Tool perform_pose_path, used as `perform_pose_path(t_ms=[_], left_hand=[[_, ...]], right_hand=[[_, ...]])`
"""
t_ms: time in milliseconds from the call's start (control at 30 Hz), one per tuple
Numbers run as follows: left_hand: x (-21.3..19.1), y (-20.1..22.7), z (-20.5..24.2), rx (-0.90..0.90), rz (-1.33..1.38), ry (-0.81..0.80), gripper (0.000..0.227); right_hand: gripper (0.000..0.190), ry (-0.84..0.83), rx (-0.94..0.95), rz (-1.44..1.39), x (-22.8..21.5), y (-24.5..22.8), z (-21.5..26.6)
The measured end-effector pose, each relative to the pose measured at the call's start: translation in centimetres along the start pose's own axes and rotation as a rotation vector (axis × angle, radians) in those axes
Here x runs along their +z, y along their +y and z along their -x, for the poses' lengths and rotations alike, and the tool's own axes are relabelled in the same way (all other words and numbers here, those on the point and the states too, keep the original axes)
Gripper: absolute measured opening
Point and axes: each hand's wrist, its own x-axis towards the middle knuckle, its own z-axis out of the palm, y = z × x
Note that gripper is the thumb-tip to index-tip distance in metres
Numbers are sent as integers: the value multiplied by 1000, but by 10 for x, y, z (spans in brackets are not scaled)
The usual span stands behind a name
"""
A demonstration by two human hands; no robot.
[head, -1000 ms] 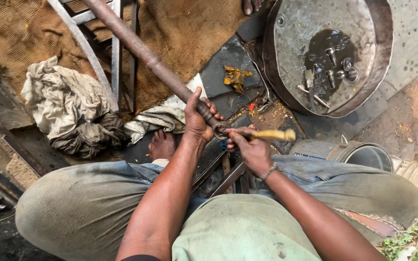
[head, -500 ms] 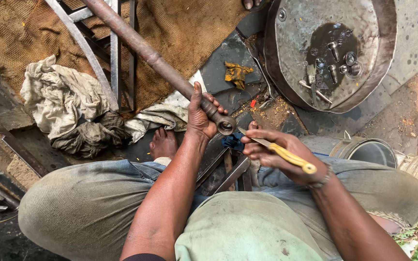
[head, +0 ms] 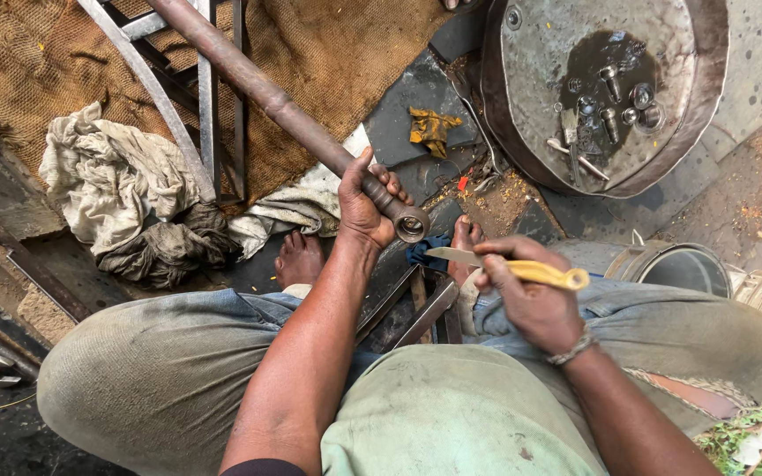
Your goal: The person cleans and lubricates the end of a long metal axle rod while a second person holds it steady. They use a blue cloth to wipe the metal surface, apply grease or lubricant by hand, and use a small wooden stick to clean internal components.
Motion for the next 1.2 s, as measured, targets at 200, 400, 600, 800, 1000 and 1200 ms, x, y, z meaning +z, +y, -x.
perform_pose_path(t_ms=[200, 400, 600, 800, 1000, 1200], left_hand=[[3, -2, 2, -1, 59, -53, 43], [4, -1, 5, 13, 48, -93, 44], [3, 2, 3, 11, 39, -149, 43], [3, 2, 2, 11, 54, -143, 42], [2, -1, -1, -7, 64, -89, 39], [2, -1, 2, 16, 47, -84, 41]], right_hand=[[15, 0, -340, 249, 6, -4, -15], [14, 12, -309, 110, 17, 24, -22], [14, 116, -292, -114, 49, 46, -12], [17, 41, -333, 135, 30, 22, -12], [25, -15, -387, 390, -3, -9, -15], [25, -137, -256, 442, -6, -4, -29]])
